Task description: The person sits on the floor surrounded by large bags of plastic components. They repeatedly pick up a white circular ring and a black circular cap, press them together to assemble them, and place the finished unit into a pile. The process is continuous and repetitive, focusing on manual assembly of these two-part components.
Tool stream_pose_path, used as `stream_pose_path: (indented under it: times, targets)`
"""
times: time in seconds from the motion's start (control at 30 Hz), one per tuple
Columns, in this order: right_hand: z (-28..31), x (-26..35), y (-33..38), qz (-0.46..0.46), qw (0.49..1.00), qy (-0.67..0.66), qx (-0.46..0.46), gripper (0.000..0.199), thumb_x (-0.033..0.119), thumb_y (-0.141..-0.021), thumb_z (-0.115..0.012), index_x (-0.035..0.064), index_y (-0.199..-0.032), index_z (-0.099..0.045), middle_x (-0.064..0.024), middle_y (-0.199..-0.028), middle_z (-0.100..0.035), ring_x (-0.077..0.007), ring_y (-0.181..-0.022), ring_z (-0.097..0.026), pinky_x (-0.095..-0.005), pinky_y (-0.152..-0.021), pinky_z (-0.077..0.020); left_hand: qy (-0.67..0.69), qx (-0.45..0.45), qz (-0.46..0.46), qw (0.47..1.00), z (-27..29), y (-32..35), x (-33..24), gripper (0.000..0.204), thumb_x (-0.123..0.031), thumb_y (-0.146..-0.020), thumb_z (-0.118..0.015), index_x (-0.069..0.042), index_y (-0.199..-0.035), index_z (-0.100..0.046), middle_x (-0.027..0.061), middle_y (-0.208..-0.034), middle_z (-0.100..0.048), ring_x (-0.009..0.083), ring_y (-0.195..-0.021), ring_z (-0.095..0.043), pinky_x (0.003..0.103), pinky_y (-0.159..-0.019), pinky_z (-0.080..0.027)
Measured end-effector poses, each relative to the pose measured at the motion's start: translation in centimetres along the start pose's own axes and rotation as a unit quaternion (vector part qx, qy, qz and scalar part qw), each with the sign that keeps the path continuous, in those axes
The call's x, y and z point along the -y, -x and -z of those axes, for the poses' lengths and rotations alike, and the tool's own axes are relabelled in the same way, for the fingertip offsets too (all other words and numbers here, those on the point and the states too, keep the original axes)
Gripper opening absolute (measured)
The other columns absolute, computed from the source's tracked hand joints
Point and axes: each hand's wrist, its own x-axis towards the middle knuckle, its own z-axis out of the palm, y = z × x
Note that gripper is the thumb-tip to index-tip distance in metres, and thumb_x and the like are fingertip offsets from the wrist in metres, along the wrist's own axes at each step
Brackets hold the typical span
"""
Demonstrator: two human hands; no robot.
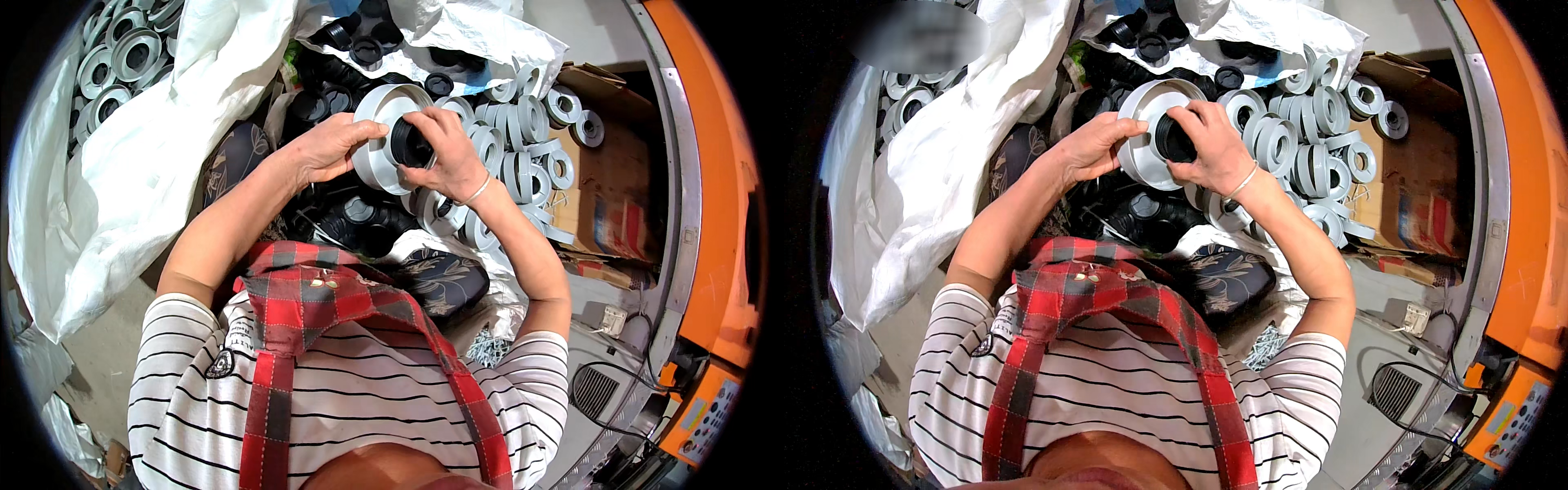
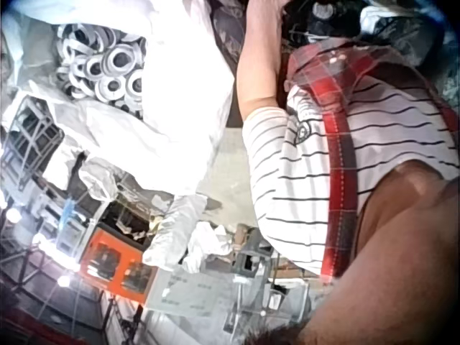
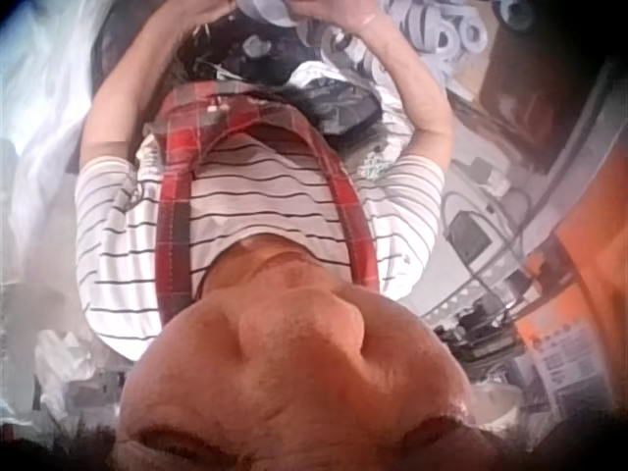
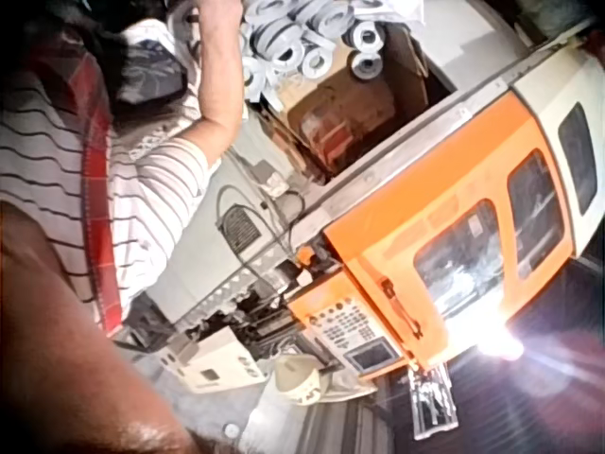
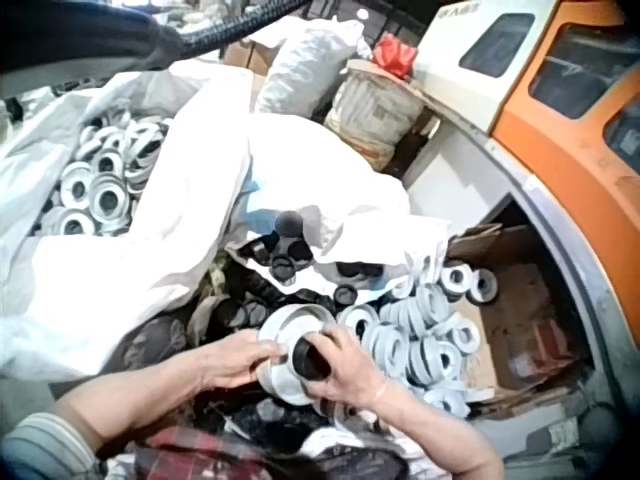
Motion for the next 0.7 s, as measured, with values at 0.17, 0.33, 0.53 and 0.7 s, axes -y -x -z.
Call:
stream_pose_path:
  times: [0.17,0.33,0.53,0.7]
  targets:
    - [-0.2,1.7,0.4,-0.175,0.979,-0.099,-0.029,0.061,0.025,-0.066,-0.078,0.0013,-0.116,-0.054,-0.0129,-0.098,-0.057,-0.0228,-0.085,-0.059,-0.0322,-0.077,-0.0487,-0.031,0.033,-0.037,0.998,-0.3,1.1,1.2,0.030,-0.011,-0.087,-0.058,0.002,-0.113,-0.052,0.0084,-0.104,-0.060,0.0156,-0.093,-0.060,0.031,-0.083,-0.051]
    - [-0.2,1.5,0.7,-0.486,0.714,-0.499,0.071,0.055,0.045,-0.082,-0.063,-0.0077,-0.097,-0.058,-0.0126,-0.077,-0.063,-0.0145,-0.054,-0.059,-0.0237,-0.054,-0.0498,-0.090,0.014,-0.100,0.991,-0.6,1.5,2.0,0.025,-0.015,-0.086,-0.061,0.000,-0.106,-0.056,0.0048,-0.093,-0.061,0.0110,-0.079,-0.058,0.026,-0.069,-0.049]
    - [-0.7,0.4,1.3,-0.476,0.676,-0.540,0.156,0.065,0.058,-0.086,-0.051,-0.0074,-0.087,-0.059,-0.0130,-0.067,-0.064,-0.0180,-0.058,-0.063,-0.0241,-0.053,-0.0497,-0.252,-0.033,-0.101,0.962,-0.6,2.3,2.0,0.042,-0.022,-0.084,-0.066,-0.001,-0.116,-0.051,0.0051,-0.100,-0.059,0.0109,-0.087,-0.057,0.027,-0.075,-0.049]
    - [-3.2,-5.9,3.2,-0.394,0.914,-0.095,-0.015,0.061,0.044,-0.081,-0.065,-0.0057,-0.114,-0.054,-0.0181,-0.100,-0.063,-0.0234,-0.086,-0.063,-0.0299,-0.074,-0.0501,-0.461,-0.270,-0.178,0.826,-4.4,6.7,-7.4,0.052,-0.023,-0.082,-0.068,0.002,-0.122,-0.047,0.0124,-0.113,-0.057,0.0170,-0.098,-0.056,0.030,-0.085,-0.046]
